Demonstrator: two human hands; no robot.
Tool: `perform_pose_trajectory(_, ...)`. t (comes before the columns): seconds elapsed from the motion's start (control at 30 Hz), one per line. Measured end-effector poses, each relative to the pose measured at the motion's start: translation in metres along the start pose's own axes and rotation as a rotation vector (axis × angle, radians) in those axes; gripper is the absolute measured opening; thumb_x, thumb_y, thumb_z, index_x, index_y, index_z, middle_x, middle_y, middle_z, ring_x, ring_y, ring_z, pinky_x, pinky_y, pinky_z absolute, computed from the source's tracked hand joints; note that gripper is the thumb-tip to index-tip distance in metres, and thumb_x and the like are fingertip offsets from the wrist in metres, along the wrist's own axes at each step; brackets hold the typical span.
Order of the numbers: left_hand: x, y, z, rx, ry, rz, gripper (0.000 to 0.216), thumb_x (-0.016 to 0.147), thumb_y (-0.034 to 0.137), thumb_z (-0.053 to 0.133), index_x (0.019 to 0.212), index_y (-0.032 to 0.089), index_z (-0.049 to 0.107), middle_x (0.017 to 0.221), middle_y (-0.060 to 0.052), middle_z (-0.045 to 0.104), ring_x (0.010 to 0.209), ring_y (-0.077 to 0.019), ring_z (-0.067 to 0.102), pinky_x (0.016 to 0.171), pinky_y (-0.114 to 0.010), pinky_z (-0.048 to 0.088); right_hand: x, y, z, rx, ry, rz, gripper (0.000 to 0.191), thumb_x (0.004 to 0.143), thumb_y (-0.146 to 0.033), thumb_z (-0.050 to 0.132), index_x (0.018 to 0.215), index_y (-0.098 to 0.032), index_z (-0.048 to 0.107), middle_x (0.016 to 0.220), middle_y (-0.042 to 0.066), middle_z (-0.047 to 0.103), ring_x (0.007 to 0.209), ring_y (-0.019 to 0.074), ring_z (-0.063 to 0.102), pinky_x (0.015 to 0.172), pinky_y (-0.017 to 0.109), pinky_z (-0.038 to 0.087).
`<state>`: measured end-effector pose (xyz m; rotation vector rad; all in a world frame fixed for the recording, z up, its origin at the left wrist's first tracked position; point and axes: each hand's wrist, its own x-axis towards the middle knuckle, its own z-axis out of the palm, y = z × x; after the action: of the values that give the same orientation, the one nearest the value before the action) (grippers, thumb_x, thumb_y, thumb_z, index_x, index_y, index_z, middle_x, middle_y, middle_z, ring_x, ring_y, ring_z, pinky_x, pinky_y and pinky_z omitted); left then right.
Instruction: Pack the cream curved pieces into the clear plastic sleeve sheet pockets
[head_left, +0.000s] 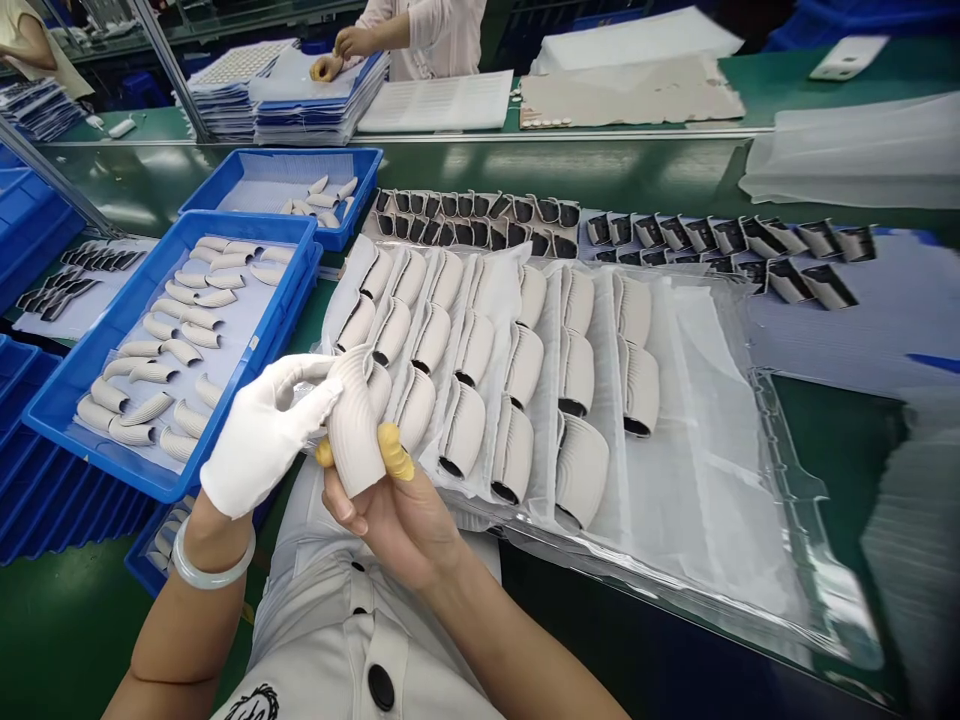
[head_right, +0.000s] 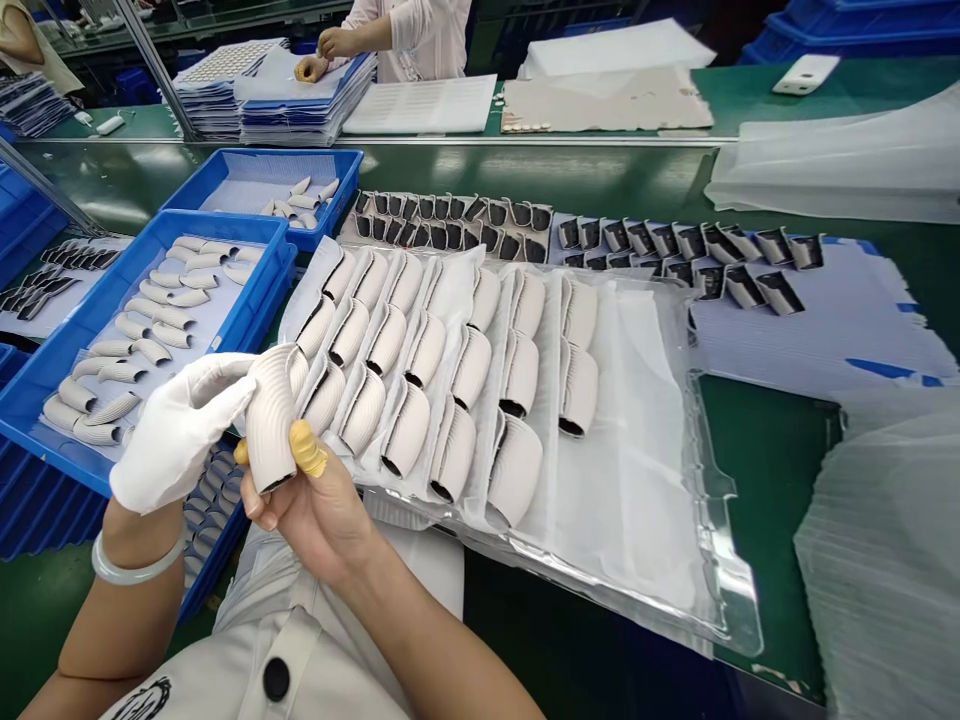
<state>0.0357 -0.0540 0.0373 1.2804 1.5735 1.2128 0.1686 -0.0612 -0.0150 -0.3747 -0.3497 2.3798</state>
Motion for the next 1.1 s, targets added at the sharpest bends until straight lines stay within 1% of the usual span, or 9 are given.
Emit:
perform_pose_trajectory(0.13, -0.001, -0.001, -0.004, 0.008, -0.010, 0.034, 0.027, 0.081, 0.030, 0.067, 0.105, 0.017, 0.069, 0.113, -0.008, 0.068, 0.105, -0.0218, 0.063, 0.091, -0.031, 0.051, -0.002, -0.005, 0.002, -0.182, 0.089, -0.093, 0.044, 0.076, -0.058, 0.068, 0.086, -0.015, 0.062, 0.070, 0.000, 0.058, 0.046, 0.0083, 0.051, 0.040, 0.021, 0.032)
perform_pose_trajectory(0.27, 0.000, 0.000, -0.005, 0.038, -0.011, 0.098, 0.027, 0.081, 0.027, 0.067, 0.107, 0.019, 0.069, 0.113, -0.007, 0.068, 0.105, -0.0207, 0.063, 0.092, -0.030, 0.051, -0.006, -0.009, -0.001, -0.391, 0.165, -0.127, 0.053, 0.074, -0.055, 0.071, 0.108, -0.017, 0.058, 0.072, -0.001, 0.057, 0.046, 0.0088, 0.055, 0.039, 0.020, 0.034)
perform_pose_trajectory(0.4, 0.002, 0.004, 0.001, 0.171, 0.026, 0.146, 0.026, 0.079, 0.031, 0.069, 0.103, 0.019, 0.069, 0.106, -0.005, 0.069, 0.098, -0.0188, 0.064, 0.086, -0.028, 0.052, -0.010, -0.013, -0.004, -0.566, 0.191, -0.106, 0.056, 0.078, -0.051, 0.068, 0.121, -0.017, 0.055, 0.071, -0.002, 0.057, 0.044, 0.0081, 0.053, 0.039, 0.020, 0.036)
perform_pose_trajectory(0.53, 0.005, 0.008, 0.011, 0.338, 0.061, 0.187, 0.018, 0.077, 0.032, 0.069, 0.089, 0.018, 0.069, 0.087, -0.003, 0.068, 0.081, -0.0158, 0.064, 0.076, -0.026, 0.052, -0.015, -0.017, -0.002, -0.755, 0.268, -0.063, 0.060, 0.078, -0.045, 0.070, 0.128, -0.018, 0.052, 0.061, -0.005, 0.054, 0.043, 0.0078, 0.048, 0.039, 0.020, 0.037)
perform_pose_trajectory(0.67, 0.013, 0.009, 0.023, 0.323, 0.156, 0.099, 0.018, 0.074, 0.035, 0.069, 0.071, 0.018, 0.067, 0.072, -0.001, 0.066, 0.063, -0.0129, 0.059, 0.059, -0.023, 0.049, -0.026, -0.020, -0.003, -0.777, 0.286, -0.126, 0.068, 0.079, -0.056, 0.065, 0.131, -0.016, 0.046, 0.059, -0.005, 0.056, 0.040, 0.0086, 0.049, 0.041, 0.023, 0.044)
perform_pose_trajectory(0.77, 0.024, 0.002, 0.031, 0.172, 0.155, -0.101, 0.025, 0.068, 0.039, 0.073, 0.062, 0.017, 0.062, 0.052, 0.003, 0.056, 0.044, -0.0087, 0.047, 0.041, -0.021, 0.038, -0.037, -0.022, -0.005, -0.687, 0.283, -0.283, 0.055, 0.088, -0.061, 0.047, 0.122, -0.018, 0.045, 0.058, -0.004, 0.058, 0.043, 0.0122, 0.056, 0.046, 0.027, 0.050)
perform_pose_trajectory(0.83, 0.030, -0.003, 0.036, 0.078, 0.110, -0.206, 0.029, 0.067, 0.041, 0.074, 0.062, 0.017, 0.059, 0.044, 0.005, 0.048, 0.037, -0.0068, 0.039, 0.035, -0.020, 0.029, -0.043, -0.023, -0.006, -0.634, 0.278, -0.354, 0.040, 0.092, -0.058, 0.044, 0.107, -0.021, 0.047, 0.058, -0.004, 0.059, 0.046, 0.0133, 0.058, 0.043, 0.025, 0.050)
perform_pose_trajectory(0.93, 0.035, -0.008, 0.044, -0.001, 0.055, -0.263, 0.031, 0.065, 0.042, 0.076, 0.065, 0.016, 0.060, 0.046, 0.004, 0.049, 0.037, -0.0068, 0.041, 0.036, -0.019, 0.030, -0.050, -0.027, -0.006, -0.622, 0.268, -0.429, 0.032, 0.093, -0.053, 0.046, 0.093, -0.022, 0.049, 0.062, -0.003, 0.060, 0.048, 0.0118, 0.059, 0.041, 0.022, 0.047)
perform_pose_trajectory(1.1, 0.035, -0.008, 0.059, 0.021, 0.034, -0.296, 0.033, 0.062, 0.042, 0.079, 0.066, 0.014, 0.062, 0.047, 0.004, 0.049, 0.040, -0.0071, 0.042, 0.037, -0.019, 0.031, -0.054, -0.035, -0.007, -0.633, 0.354, -0.486, 0.030, 0.093, -0.049, 0.049, 0.085, -0.021, 0.049, 0.064, -0.003, 0.060, 0.047, 0.0093, 0.057, 0.043, 0.021, 0.044)
